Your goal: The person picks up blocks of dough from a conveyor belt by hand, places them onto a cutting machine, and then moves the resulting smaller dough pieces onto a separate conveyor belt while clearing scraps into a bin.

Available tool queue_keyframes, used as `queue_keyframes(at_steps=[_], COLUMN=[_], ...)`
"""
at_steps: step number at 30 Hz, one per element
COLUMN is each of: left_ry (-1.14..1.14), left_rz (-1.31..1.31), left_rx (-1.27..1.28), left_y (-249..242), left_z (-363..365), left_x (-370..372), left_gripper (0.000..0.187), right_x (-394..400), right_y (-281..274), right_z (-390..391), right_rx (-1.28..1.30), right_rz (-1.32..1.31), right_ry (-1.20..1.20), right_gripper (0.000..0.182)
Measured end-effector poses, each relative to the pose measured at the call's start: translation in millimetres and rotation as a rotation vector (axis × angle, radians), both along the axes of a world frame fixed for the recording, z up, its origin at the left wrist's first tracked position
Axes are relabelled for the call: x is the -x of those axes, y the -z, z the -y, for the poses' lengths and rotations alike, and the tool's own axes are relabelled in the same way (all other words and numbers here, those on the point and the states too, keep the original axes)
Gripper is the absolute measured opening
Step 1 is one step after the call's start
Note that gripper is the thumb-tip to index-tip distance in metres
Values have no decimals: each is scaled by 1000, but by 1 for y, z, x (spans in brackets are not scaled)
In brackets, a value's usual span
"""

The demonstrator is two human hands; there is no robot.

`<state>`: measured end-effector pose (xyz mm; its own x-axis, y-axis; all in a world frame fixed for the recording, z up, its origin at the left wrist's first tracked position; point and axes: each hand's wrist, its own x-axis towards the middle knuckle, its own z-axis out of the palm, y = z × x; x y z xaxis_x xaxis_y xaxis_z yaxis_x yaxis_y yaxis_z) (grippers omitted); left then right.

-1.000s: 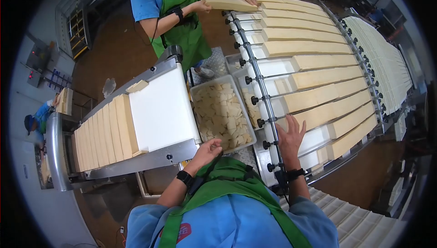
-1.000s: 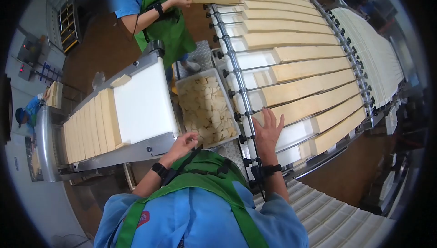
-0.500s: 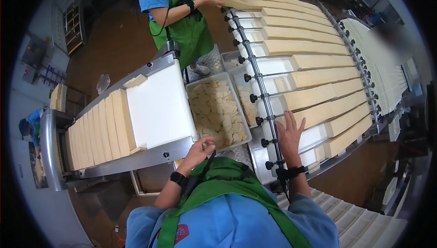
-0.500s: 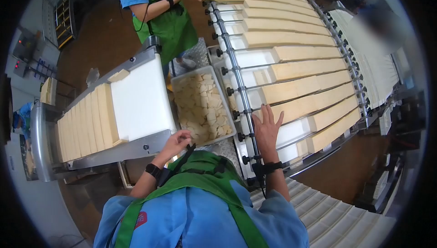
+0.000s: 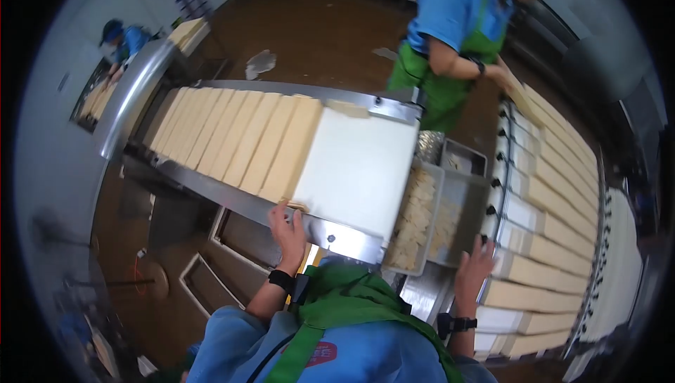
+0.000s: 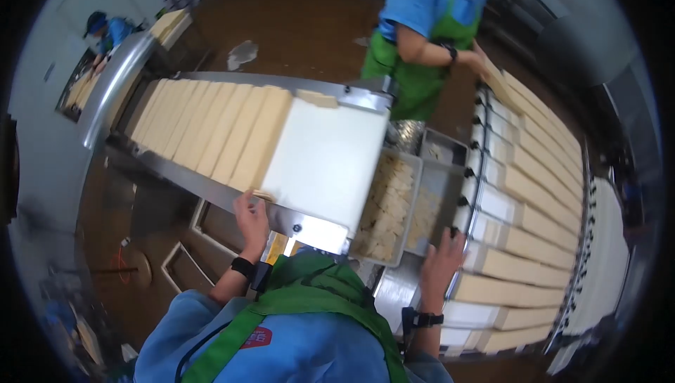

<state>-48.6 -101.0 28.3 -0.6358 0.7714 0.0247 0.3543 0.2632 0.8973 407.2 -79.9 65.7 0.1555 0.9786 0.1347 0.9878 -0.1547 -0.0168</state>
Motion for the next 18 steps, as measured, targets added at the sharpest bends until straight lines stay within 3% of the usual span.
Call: queue_keyframes(at_steps=[2, 4, 5, 8, 13, 18], left_ry=[-237, -252, -240, -138, -134, -143], left_rz=[-454, -355, -263, -291, -224, -137], left_rx=[121, 136, 153, 112, 282, 254], left_y=[21, 37, 41, 40, 16, 7], left_z=[3, -2, -6, -28, -48, -52], left_x=[21, 36, 43, 54, 58, 60], left_gripper=[53, 59, 65, 72, 80, 82], right_x=[62, 146, 187, 300, 426, 472], right_y=[8, 1, 0, 7, 45, 64], right_z=[-52, -108, -135, -211, -306, -346], right_rx=[-6, 4, -8, 16, 12, -10], right_rz=[-328, -300, -421, -557, -487, -364], right_ry=[-375, -636, -725, -939, -965, -973], right_gripper=[65, 57, 53, 47, 48, 47])
